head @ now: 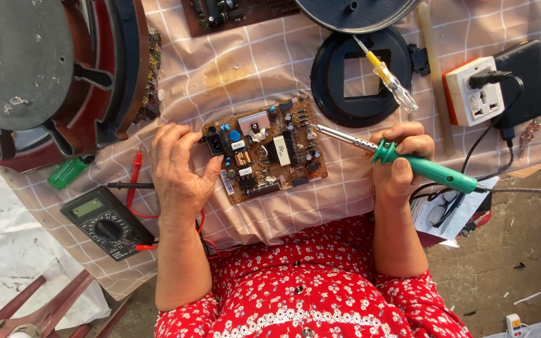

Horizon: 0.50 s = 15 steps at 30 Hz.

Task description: Testing a circuit board with a multimeter and then using a soldering iron to perform repairs.

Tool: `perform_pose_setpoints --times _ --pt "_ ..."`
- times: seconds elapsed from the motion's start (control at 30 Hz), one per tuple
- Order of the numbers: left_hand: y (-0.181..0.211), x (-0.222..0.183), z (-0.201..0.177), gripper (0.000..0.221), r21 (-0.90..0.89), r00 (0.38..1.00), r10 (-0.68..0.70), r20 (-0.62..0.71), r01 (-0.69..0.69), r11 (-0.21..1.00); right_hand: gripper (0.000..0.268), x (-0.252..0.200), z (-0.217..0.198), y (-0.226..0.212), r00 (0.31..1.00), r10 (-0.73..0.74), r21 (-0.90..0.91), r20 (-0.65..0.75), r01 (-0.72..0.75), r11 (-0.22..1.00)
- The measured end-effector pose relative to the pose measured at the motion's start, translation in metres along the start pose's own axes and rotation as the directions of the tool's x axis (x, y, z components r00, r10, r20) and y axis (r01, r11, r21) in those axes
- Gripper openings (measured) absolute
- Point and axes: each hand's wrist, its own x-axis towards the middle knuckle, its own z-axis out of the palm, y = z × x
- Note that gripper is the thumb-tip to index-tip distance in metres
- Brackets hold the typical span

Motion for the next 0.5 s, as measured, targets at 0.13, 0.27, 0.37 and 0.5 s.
perform_pose_setpoints --times 0.13,0.27,0.37,0.5 --pt "0.0003 0.0005 -0.0001 0.035 0.006 1.000 0.003 -0.011 -0.003 1.000 0.028 -0.0009 -0.0037 0.0024 1.000 -0.002 0.034 0.009 0.002 0.999" --pt "0.0005 0.0018 -0.0004 0.035 0.014 1.000 0.018 -0.018 -0.018 1.000 0.027 -0.0012 -0.0053 0.0020 0.999 0.029 0.090 0.021 -0.031 0.995" --pt "0.0014 0.0020 -0.0018 0.034 0.023 1.000 0.020 -0.015 -0.020 1.000 0.027 -0.0027 -0.0095 0.0057 0.999 0.034 0.079 0.043 -0.037 0.996" --pt "0.0010 0.0020 -0.0010 0.034 0.027 1.000 0.013 -0.027 -0.012 1.000 0.028 -0.0032 -0.0064 0.0047 0.998 0.030 0.091 0.061 -0.035 0.995"
